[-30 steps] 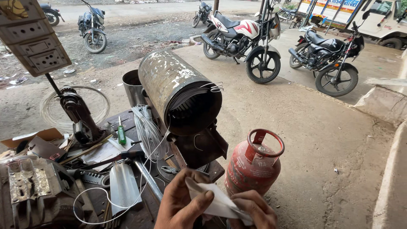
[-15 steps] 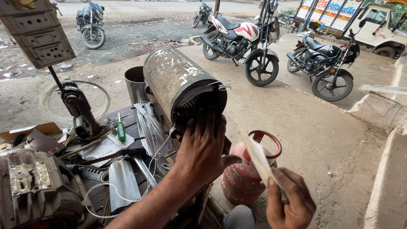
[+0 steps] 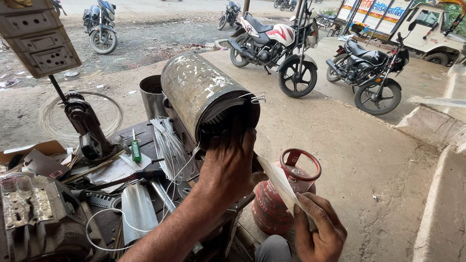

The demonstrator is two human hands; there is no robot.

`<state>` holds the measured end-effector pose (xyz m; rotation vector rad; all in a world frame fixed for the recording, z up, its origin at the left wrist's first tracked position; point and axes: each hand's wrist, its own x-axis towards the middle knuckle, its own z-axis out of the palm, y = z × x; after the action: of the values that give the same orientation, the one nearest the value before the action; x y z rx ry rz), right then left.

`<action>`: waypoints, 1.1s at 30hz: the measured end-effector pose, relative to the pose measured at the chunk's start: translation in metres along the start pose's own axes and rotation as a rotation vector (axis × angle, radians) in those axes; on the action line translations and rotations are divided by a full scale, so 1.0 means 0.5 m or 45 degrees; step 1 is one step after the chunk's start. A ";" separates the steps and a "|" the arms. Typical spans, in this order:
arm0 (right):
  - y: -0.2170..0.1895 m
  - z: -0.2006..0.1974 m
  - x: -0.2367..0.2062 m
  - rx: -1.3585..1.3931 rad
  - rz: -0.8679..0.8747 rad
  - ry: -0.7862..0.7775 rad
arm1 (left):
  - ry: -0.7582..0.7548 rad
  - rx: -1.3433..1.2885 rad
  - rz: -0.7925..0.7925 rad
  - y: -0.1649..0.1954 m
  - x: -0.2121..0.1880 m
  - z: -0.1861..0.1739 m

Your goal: The person winds white insulated wire into a cylindrical metal housing, repeatedly inserting and adjusting the wire with both hands. They use pliers to cut and secure the wire, then continue winding additional loops into the housing.

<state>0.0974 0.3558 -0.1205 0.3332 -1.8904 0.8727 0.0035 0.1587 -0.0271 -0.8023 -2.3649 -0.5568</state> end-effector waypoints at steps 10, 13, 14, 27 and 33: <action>-0.021 0.016 0.034 -0.039 -0.074 0.047 | 0.053 0.003 0.017 -0.002 0.000 0.002; -0.019 0.019 0.065 -0.174 -0.220 0.072 | -0.065 -0.065 -0.070 0.003 -0.013 0.000; -0.015 0.022 0.080 -0.181 -0.269 0.040 | -0.084 -0.086 -0.098 0.005 -0.021 0.000; -0.028 0.091 0.203 -0.611 -0.753 -0.228 | 0.096 -0.145 -0.028 0.000 -0.056 0.008; -0.075 0.097 0.228 -0.633 -0.755 -0.277 | 0.091 -0.116 -0.031 -0.002 -0.056 0.005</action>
<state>0.0320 0.3118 -0.0178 0.6509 -1.9684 -0.0347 0.0203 0.1477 -0.0471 -0.7811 -2.3009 -0.6961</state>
